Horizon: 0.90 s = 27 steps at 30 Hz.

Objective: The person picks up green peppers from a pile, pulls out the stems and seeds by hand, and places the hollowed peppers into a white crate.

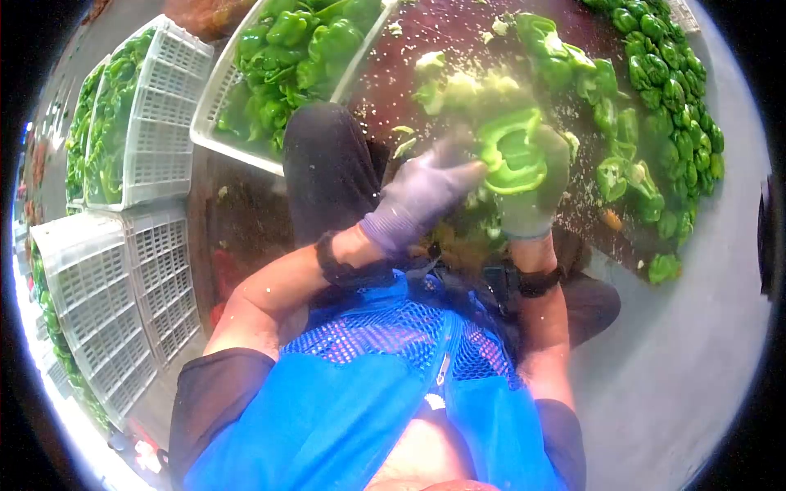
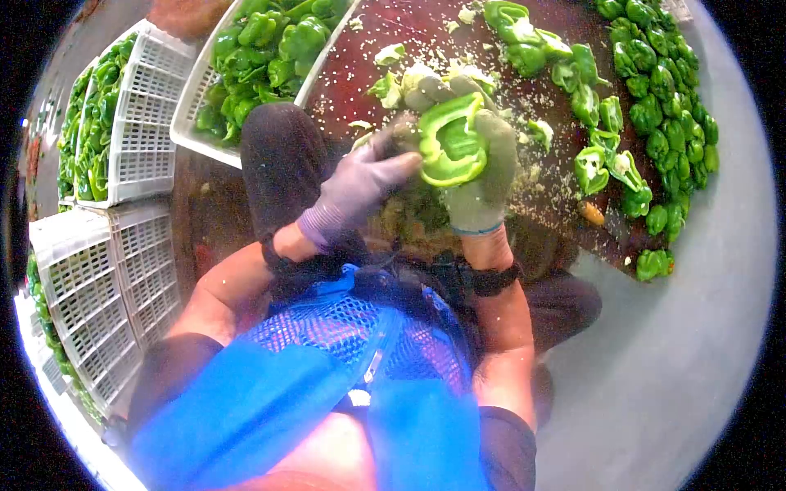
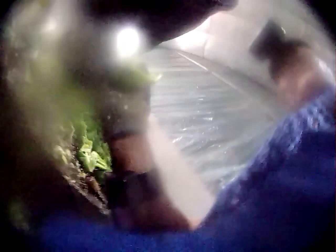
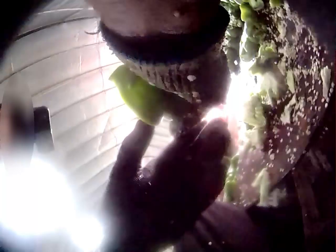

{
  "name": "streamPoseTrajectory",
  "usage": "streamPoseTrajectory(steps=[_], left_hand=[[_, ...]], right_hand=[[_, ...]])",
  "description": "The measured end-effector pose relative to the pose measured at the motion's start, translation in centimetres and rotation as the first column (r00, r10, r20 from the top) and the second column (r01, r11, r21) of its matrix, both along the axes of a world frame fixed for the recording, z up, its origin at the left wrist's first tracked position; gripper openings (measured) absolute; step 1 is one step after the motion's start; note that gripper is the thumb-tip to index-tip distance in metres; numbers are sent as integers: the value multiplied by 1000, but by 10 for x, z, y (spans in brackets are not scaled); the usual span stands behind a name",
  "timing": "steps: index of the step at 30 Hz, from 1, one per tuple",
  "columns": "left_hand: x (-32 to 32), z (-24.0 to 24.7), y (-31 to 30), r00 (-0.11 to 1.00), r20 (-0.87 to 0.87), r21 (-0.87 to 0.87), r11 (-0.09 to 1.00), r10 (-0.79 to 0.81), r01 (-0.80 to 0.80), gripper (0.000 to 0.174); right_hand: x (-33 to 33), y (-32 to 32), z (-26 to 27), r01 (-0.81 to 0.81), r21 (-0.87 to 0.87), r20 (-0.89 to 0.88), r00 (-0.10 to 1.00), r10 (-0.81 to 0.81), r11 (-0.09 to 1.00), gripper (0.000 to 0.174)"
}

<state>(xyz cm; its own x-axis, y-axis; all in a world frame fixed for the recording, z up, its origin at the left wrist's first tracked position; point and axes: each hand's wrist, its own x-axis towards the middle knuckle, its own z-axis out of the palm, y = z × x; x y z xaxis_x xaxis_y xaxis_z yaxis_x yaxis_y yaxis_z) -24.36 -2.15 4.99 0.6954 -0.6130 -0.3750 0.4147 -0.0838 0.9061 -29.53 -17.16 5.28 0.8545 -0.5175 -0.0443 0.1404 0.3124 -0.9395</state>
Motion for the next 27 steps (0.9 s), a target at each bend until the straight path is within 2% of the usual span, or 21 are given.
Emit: streamPoseTrajectory(steps=[1,2,4,5,8,9,10,12,13,14,15,16,17,18,19,20,21,24,25,27], left_hand=[[-7,6,1,942,334,36,998,36,-51,57],[-13,14,2,770,633,86,982,78,-170,59],[-9,26,9,387,920,138,977,-66,-161,62],[-10,29,3,358,933,60,993,-20,-102,61],[-20,29,-7,305,890,377,923,-340,-73,54],[-19,10,-10,262,928,296,951,-266,-86,43],[-16,8,-10,309,906,320,946,-289,-52,35],[-19,10,-6,381,912,170,985,-154,-10,32],[-22,10,-7,346,926,169,985,-150,-24,31],[-24,10,-5,315,938,165,986,-148,-30,31],[-20,18,-3,294,950,111,994,-108,4,32],[-21,23,1,415,903,100,994,-113,53,33],[-24,31,3,774,629,-30,992,-74,119,37],[-23,37,6,971,225,-166,979,-75,114,41],[-12,35,13,992,-69,-389,918,-108,73,44],[-3,32,18,916,-345,-575,818,-203,-35,46],[-1,30,18,859,-421,-676,732,-290,-85,49],[-17,-1,3,904,-328,-539,840,-274,59,46],[-18,7,8,817,-507,-490,872,-275,-11,46],[-12,6,7,874,-411,-483,875,-260,33,45]], right_hand=[[-2,1,2,33,-42,-44,998,-35,999,45],[-3,2,7,23,26,-40,999,-22,999,45],[-3,10,22,48,95,-69,997,-41,994,46],[-4,14,26,80,94,-104,992,-71,992,47],[-6,20,25,83,101,-133,989,-69,991,48],[-7,19,20,53,105,-123,992,-40,993,48],[-7,18,16,23,109,-112,994,-10,994,48],[-9,18,9,39,390,-76,997,-10,920,48],[-10,15,12,64,303,-134,991,-25,951,47],[-14,3,-1,8,398,-56,998,15,917,43],[-17,2,1,60,411,-87,996,-27,910,42],[-17,3,7,103,423,-108,992,-63,900,40],[-16,3,10,101,416,-113,992,-59,904,40],[-19,0,10,93,392,-119,992,-49,915,39],[-23,-1,8,80,368,-123,992,-37,926,39],[-24,-3,5,69,341,-128,991,-27,938,38],[-25,-5,2,51,311,-124,992,-12,949,38],[-29,-13,-14,18,189,-145,989,10,982,37],[-31,-18,-22,6,125,-156,988,14,992,36],[-29,-30,-36,2,-42,-157,988,-9,999,36]])
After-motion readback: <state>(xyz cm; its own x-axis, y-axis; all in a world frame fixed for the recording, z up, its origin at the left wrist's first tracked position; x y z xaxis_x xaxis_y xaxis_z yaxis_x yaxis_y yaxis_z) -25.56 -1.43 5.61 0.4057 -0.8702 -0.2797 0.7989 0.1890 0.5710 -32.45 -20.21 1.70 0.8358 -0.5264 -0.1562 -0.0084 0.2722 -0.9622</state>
